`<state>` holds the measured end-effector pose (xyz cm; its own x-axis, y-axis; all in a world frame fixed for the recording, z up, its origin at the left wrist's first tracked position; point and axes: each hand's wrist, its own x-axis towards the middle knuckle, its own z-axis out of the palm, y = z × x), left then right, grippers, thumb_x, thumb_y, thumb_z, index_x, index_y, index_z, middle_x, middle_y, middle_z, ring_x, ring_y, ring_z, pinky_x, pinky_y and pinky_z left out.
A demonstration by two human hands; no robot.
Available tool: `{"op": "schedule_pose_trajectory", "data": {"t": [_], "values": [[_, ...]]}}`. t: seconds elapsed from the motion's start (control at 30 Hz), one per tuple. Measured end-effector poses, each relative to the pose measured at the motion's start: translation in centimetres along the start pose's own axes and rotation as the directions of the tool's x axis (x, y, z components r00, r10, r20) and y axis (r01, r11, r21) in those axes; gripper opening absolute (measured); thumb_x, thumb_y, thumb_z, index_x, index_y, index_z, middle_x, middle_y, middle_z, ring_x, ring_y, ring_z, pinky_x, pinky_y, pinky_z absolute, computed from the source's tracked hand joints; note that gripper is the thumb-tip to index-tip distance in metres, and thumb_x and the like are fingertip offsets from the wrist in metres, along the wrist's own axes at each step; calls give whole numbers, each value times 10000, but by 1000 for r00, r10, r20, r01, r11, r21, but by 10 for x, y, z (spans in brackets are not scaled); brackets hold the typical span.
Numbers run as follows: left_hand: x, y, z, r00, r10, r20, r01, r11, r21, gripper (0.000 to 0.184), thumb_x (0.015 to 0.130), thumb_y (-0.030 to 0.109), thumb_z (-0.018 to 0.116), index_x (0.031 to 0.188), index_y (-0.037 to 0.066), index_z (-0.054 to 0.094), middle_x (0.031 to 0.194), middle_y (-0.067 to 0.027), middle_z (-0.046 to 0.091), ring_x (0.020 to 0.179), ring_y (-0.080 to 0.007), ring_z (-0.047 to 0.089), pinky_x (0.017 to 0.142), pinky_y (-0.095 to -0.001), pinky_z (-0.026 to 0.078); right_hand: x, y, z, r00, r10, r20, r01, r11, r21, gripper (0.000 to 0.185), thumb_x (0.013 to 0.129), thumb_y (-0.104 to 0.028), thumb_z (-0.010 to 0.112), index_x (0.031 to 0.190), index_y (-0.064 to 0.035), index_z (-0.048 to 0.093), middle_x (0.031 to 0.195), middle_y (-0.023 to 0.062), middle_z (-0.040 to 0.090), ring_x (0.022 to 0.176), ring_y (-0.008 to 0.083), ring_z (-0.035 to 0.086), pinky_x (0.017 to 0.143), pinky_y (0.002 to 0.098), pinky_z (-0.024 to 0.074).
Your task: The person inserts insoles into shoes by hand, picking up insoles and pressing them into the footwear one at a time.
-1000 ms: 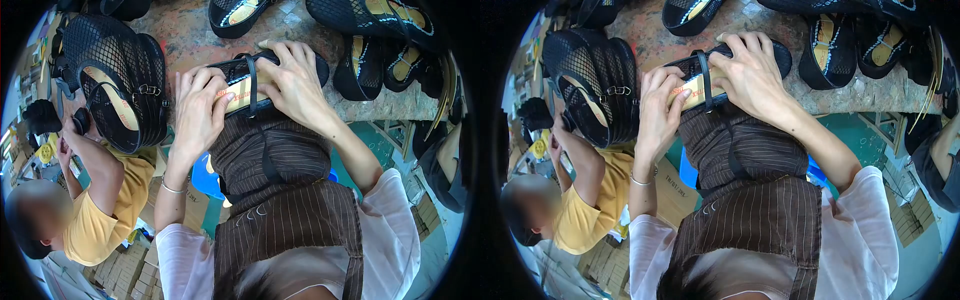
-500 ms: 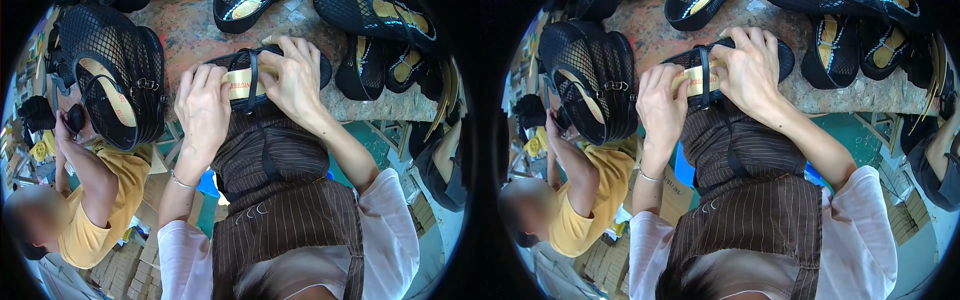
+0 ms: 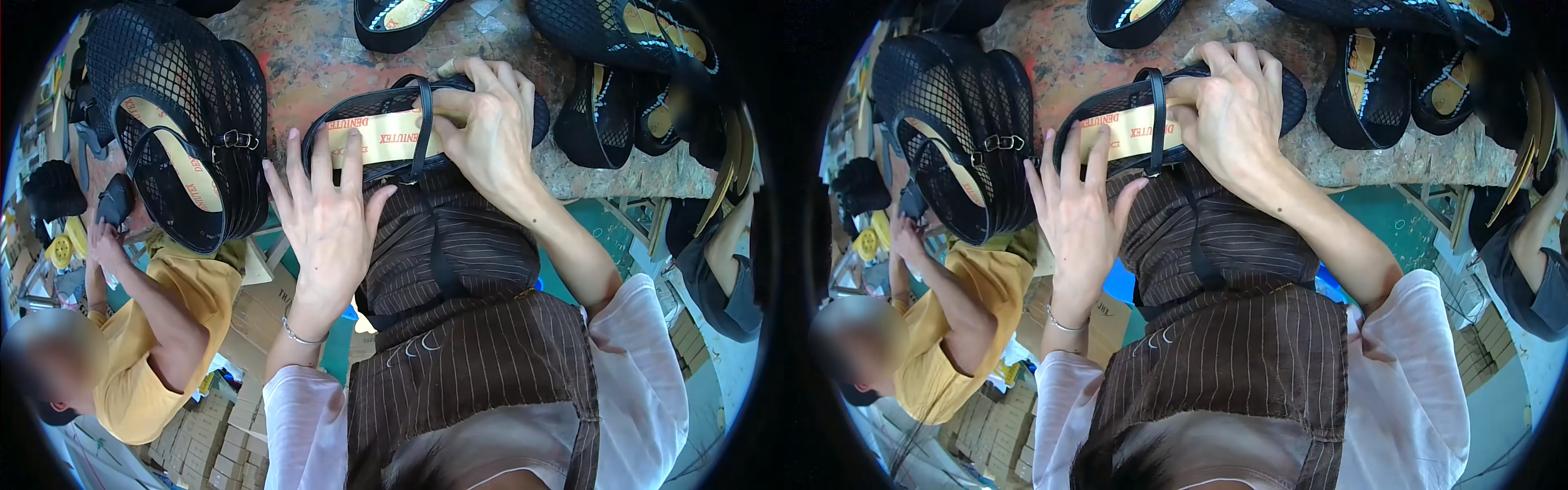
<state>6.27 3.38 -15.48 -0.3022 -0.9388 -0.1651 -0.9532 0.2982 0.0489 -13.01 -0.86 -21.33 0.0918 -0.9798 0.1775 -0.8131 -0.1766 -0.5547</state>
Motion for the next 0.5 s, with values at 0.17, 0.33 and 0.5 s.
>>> {"op": "schedule_pose_trajectory", "data": {"t": [0.17,0.33,0.5], "values": [[4,-3,2,999,11,44,-12,1000,26,571,863,376,745,1317,42,653,1407,-216,552,1372,-456,428,1168,-606,304,0,0,-1,1000,2,13,-2,1000,-21,170,689,-117,808,850,-167,829,1089,64,670,1089,273,569,1009,460,383],[10,-2,3,998,58,30,-61,994,90,540,801,289,800,1260,24,697,1308,-235,648,1269,-447,531,1115,-532,417,-2,1,2,1000,-14,-5,14,1000,-9,157,687,-123,806,835,-170,828,1080,58,669,1095,275,568,1009,469,381],[13,-8,0,997,79,1,-79,997,-11,491,822,247,773,1221,-25,684,1270,-247,623,1341,-469,470,1183,-604,290,5,6,-3,985,-175,5,175,985,-1,134,683,-131,799,816,-128,807,1083,65,659,1130,304,551,1094,496,347]]}}
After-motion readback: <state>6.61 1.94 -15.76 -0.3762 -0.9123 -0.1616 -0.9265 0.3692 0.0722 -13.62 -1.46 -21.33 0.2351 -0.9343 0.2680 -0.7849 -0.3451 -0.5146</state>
